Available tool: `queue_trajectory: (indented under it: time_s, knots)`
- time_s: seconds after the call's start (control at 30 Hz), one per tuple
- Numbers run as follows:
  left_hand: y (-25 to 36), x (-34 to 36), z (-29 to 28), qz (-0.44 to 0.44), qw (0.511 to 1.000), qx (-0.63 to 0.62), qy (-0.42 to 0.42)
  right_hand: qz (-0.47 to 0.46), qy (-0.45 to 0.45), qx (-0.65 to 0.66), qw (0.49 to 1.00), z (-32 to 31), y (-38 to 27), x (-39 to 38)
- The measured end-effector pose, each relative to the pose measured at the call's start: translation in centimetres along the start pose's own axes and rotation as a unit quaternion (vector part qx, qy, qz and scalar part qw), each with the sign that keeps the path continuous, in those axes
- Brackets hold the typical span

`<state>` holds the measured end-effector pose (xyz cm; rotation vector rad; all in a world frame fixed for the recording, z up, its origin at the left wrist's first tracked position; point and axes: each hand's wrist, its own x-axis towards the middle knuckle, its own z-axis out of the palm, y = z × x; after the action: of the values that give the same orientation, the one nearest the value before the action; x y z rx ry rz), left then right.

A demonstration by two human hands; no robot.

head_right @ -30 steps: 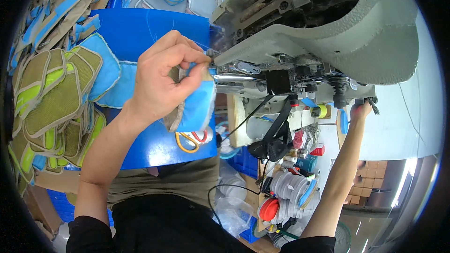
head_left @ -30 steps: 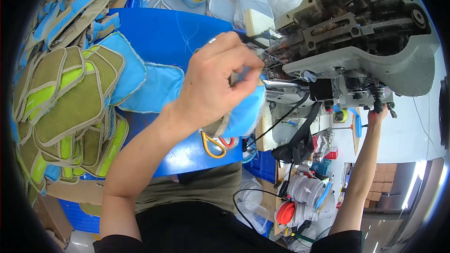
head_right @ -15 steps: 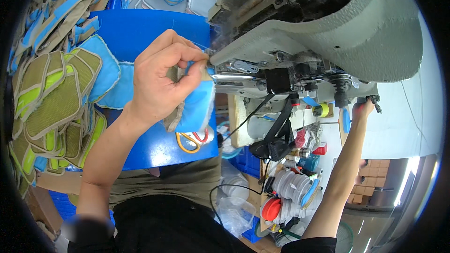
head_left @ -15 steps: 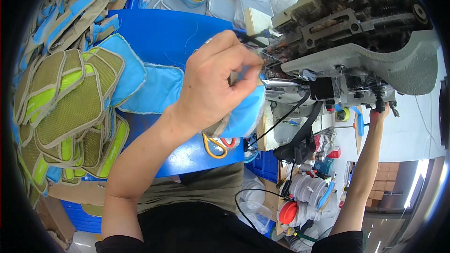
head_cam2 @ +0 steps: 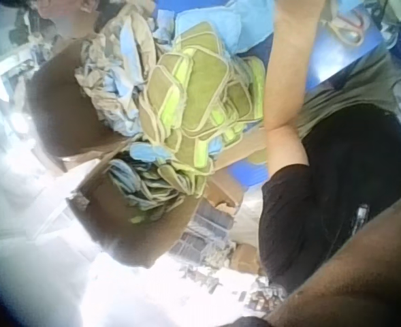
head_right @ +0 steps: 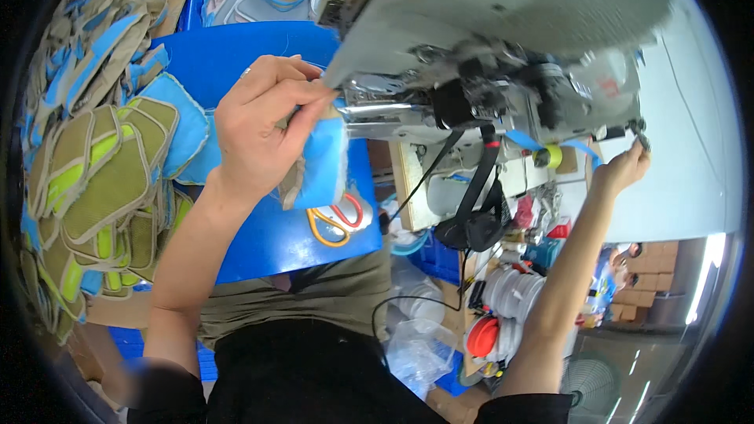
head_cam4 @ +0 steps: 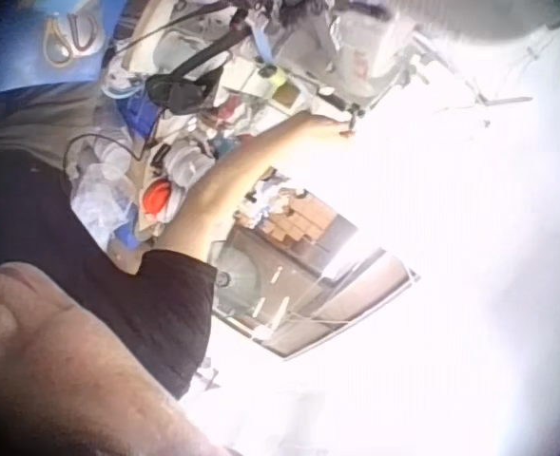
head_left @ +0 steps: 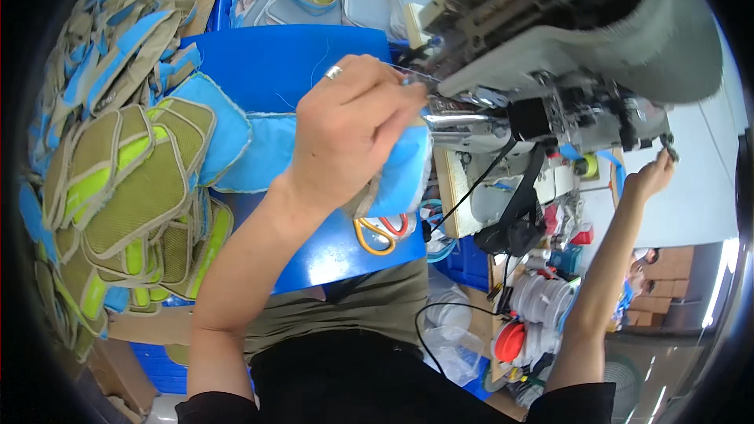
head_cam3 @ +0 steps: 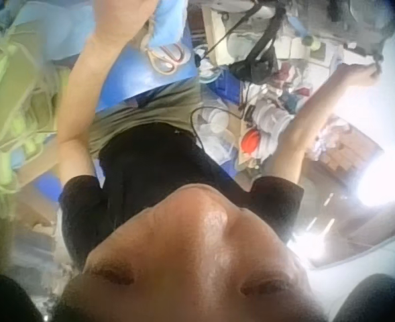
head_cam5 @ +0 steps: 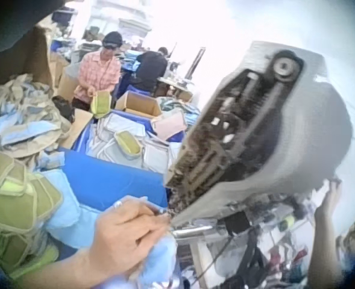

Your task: The person sorts a pile of blue and green fabric masks on a blue table, then picks one up and places it under the presser foot of a sewing machine. They guide the mask through the machine to sew a seam, then remove it and trim the excess thread with scissors. The process is repeated for multiple masks.

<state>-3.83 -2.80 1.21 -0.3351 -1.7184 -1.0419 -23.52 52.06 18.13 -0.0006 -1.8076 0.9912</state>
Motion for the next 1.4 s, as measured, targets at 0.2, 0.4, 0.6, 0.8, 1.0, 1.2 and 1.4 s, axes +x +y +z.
queue_trajectory:
  time_s: [0.2, 0.4, 0.6, 0.8, 1.0, 1.2, 1.4]
  knots:
    - [0.8, 0.6, 0.0, -0.025, 0.999, 0.003, -0.032, -0.110, -0.196, 0.118, 0.967, 3.2, -22.0, -29.9]
    - [0.7, 0.6, 0.2, -0.009, 0.998, 0.048, -0.037, -0.093, -0.358, 0.087, 0.925, 10.5, -26.4, -33.8]
    - [0.6, 0.3, 0.3, -0.010, 0.999, 0.043, -0.026, -0.104, -0.360, 0.036, 0.926, 11.1, -27.3, -33.5]
    - [1.3, 0.1, 0.0, 0.012, 0.995, 0.089, -0.032, -0.090, -0.330, 0.070, 0.937, 11.1, -26.9, -34.0]
    - [4.4, 0.0, -1.7, 0.105, 0.979, 0.147, -0.089, 0.042, -0.423, 0.256, 0.868, 6.5, -26.8, -34.5]
    - [6.9, -0.1, -1.0, 0.083, 0.983, 0.057, -0.155, -0.022, -0.448, 0.246, 0.859, 2.1, -26.3, -32.1]
    - [6.9, -0.6, -2.1, 0.078, 0.983, 0.047, -0.158, -0.180, -0.024, 0.098, 0.979, -2.9, -18.5, -16.6]
